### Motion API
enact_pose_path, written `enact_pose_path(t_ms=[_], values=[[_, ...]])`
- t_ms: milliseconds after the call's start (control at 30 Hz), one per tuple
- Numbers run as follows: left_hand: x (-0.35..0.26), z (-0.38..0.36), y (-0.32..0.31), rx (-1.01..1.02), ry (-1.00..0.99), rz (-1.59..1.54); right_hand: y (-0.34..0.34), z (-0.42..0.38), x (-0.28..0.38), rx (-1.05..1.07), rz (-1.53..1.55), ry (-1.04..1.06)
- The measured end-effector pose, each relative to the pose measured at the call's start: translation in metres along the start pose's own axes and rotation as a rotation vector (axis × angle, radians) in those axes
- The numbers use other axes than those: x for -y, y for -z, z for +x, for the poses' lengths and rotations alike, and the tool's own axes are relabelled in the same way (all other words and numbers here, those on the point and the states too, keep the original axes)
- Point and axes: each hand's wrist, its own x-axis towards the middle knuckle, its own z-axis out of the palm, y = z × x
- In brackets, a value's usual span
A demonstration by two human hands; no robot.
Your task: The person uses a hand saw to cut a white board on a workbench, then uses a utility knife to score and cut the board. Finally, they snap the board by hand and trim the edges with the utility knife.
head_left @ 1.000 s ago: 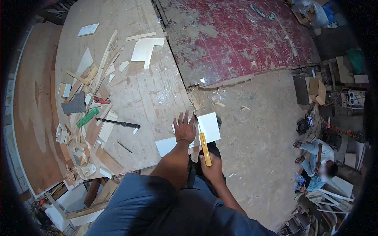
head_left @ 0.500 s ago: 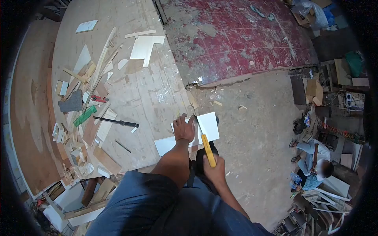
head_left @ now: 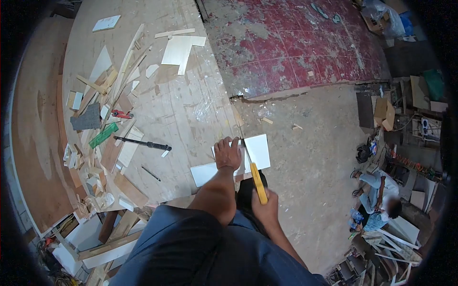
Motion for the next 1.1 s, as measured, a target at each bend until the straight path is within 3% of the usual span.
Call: enact_pose_path(t_ms=[100,167,267,433,633,800,867,933,1000,1100], values=[[0.000,0.000,-0.001,-0.015,0.004,0.017,-0.031,0.045,-0.014,0.041,0.012,-0.070],[-0.002,0.002,0.000,-0.030,0.004,0.019,-0.041,0.058,-0.013,-0.032,-0.023,0.019],[-0.003,-0.004,-0.002,-0.023,0.004,0.017,-0.016,0.033,-0.026,0.021,0.108,-0.002],[-0.001,0.000,-0.002,-0.055,0.010,0.004,0.021,-0.028,0.011,0.050,-0.066,-0.063],[-0.003,0.004,-0.005,-0.061,0.083,0.007,-0.037,0.052,-0.025,-0.071,0.011,0.058],[-0.010,-0.001,-0.004,-0.164,0.054,-0.076,-0.022,0.029,-0.044,-0.038,0.097,0.079],[-0.014,-0.007,-0.016,-0.042,0.001,-0.094,-0.022,0.011,-0.056,-0.067,0.103,0.085],[-0.020,-0.010,-0.010,-0.026,-0.050,-0.083,-0.007,0.002,-0.058,0.058,0.302,-0.189],[-0.021,-0.010,-0.007,-0.005,-0.056,-0.084,-0.010,-0.001,-0.058,0.100,0.350,-0.275],[-0.018,-0.010,-0.009,-0.064,-0.020,-0.091,-0.026,0.011,-0.049,-0.021,0.250,-0.088]])
